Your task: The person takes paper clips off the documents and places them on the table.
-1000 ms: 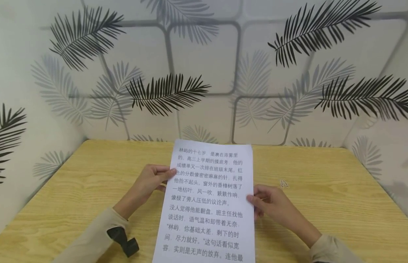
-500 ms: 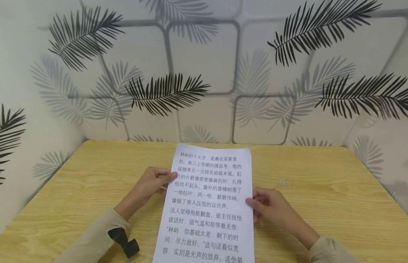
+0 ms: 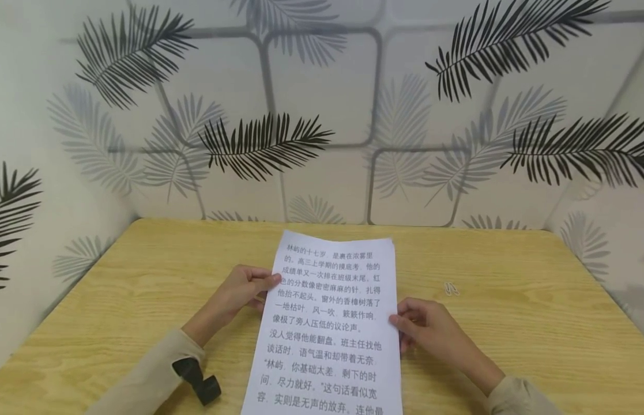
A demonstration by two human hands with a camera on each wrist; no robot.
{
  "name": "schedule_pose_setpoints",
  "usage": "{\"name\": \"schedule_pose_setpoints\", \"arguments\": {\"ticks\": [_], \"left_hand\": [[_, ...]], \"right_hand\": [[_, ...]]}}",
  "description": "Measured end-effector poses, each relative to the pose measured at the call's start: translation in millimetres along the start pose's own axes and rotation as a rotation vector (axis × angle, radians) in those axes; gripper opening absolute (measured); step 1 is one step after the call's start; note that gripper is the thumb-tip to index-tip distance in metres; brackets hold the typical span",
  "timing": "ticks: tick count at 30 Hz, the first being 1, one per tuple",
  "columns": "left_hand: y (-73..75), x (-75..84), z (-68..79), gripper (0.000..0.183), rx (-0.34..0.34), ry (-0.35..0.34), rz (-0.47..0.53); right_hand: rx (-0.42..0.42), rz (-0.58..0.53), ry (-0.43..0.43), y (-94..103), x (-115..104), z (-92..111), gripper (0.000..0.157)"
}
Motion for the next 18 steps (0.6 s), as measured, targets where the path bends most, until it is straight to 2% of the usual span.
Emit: {"name": "schedule_pose_setpoints", "arguments": {"ticks": [11, 18], "left_hand": [[-1.6, -3.8, 0.3, 0.026, 0.015, 0.027, -0.080], [-5.3, -8.6, -1.1, 0.029, -0.055, 0.041, -0.064]], "right_hand": [[-0.014, 0.029, 0.051, 0.2, 1.6, 1.6, 0.019], [0.005, 0.038, 0.009, -1.3, 3.4, 3.0, 0.020]]}}
Point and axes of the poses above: each hand's wrist, its own z-axis away from the middle knuckle, its own y-axis out of the back of the hand, x = y × z, the point moved 5 cm from there along -z, towards the middle knuckle, and after that the axes turned 1 degree about z, right-handed, at the moved point
